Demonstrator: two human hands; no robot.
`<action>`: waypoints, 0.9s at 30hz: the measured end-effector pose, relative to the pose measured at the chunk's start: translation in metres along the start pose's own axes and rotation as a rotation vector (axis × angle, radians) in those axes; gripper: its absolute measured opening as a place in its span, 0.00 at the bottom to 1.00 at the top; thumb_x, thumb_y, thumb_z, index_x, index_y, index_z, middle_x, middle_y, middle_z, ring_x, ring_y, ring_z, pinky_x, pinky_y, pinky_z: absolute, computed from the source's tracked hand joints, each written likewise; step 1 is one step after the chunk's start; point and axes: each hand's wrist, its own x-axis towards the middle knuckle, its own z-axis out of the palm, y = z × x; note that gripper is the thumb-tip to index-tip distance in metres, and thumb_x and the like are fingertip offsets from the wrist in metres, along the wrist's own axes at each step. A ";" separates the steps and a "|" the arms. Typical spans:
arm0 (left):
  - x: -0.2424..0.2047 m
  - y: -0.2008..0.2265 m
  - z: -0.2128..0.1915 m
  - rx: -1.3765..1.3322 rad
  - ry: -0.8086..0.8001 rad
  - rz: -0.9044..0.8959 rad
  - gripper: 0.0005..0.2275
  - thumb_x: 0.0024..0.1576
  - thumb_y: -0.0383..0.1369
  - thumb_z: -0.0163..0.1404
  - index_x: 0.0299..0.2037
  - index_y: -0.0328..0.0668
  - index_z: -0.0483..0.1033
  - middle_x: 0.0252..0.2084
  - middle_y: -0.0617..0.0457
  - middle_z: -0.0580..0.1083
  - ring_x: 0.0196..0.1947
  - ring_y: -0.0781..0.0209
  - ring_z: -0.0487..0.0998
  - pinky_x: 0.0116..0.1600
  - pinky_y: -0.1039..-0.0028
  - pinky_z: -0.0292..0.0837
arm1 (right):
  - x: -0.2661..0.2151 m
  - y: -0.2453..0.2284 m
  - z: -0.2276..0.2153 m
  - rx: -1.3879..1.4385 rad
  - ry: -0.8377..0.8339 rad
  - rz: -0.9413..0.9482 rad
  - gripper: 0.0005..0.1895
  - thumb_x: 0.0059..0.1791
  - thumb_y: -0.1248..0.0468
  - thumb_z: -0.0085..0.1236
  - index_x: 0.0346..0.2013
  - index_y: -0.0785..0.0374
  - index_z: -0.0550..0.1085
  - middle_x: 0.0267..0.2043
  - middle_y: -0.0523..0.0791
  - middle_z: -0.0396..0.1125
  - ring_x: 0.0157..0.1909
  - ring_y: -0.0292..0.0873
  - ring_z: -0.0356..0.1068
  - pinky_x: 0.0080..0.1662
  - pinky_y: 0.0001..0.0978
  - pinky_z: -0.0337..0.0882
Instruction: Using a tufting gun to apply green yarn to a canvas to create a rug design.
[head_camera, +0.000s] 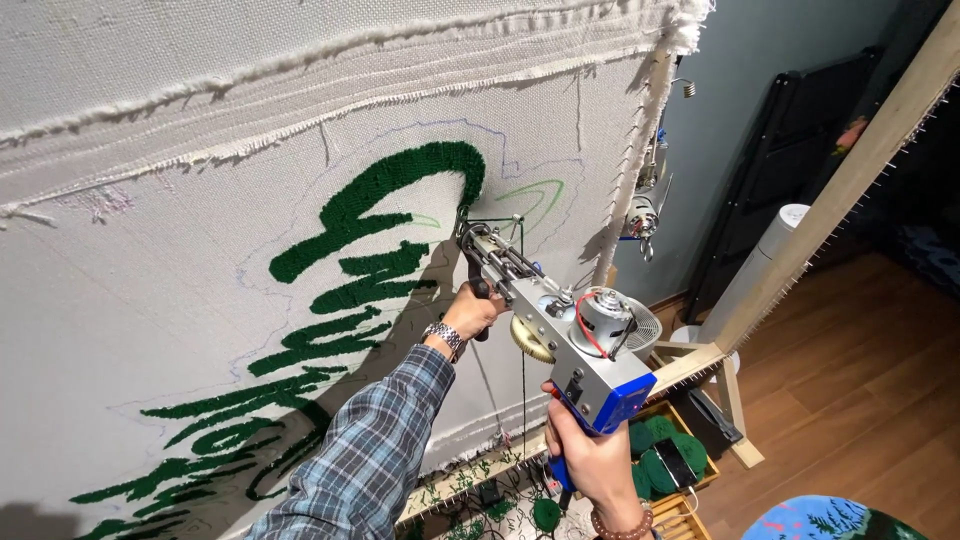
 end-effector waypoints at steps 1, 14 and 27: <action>0.004 -0.002 0.000 0.001 -0.001 0.001 0.17 0.38 0.13 0.44 0.33 0.46 0.65 0.32 0.55 0.70 0.35 0.60 0.70 0.30 0.69 0.64 | 0.000 0.000 0.001 0.001 0.001 -0.001 0.13 0.52 0.66 0.57 0.46 0.71 0.81 0.18 0.45 0.68 0.16 0.40 0.66 0.23 0.32 0.72; -0.010 0.008 -0.004 -0.084 -0.120 0.136 0.12 0.45 0.19 0.53 0.37 0.45 0.71 0.35 0.56 0.73 0.33 0.67 0.72 0.38 0.77 0.67 | 0.001 -0.012 0.010 0.124 0.076 0.055 0.06 0.51 0.72 0.56 0.41 0.73 0.77 0.43 0.55 0.80 0.16 0.44 0.64 0.22 0.36 0.71; -0.045 0.057 -0.014 0.056 -0.141 0.165 0.19 0.49 0.40 0.68 0.24 0.53 0.65 0.18 0.63 0.64 0.17 0.73 0.55 0.23 0.75 0.48 | 0.006 -0.001 -0.003 0.070 -0.014 0.054 0.13 0.53 0.67 0.58 0.48 0.73 0.82 0.17 0.47 0.69 0.17 0.43 0.68 0.25 0.31 0.75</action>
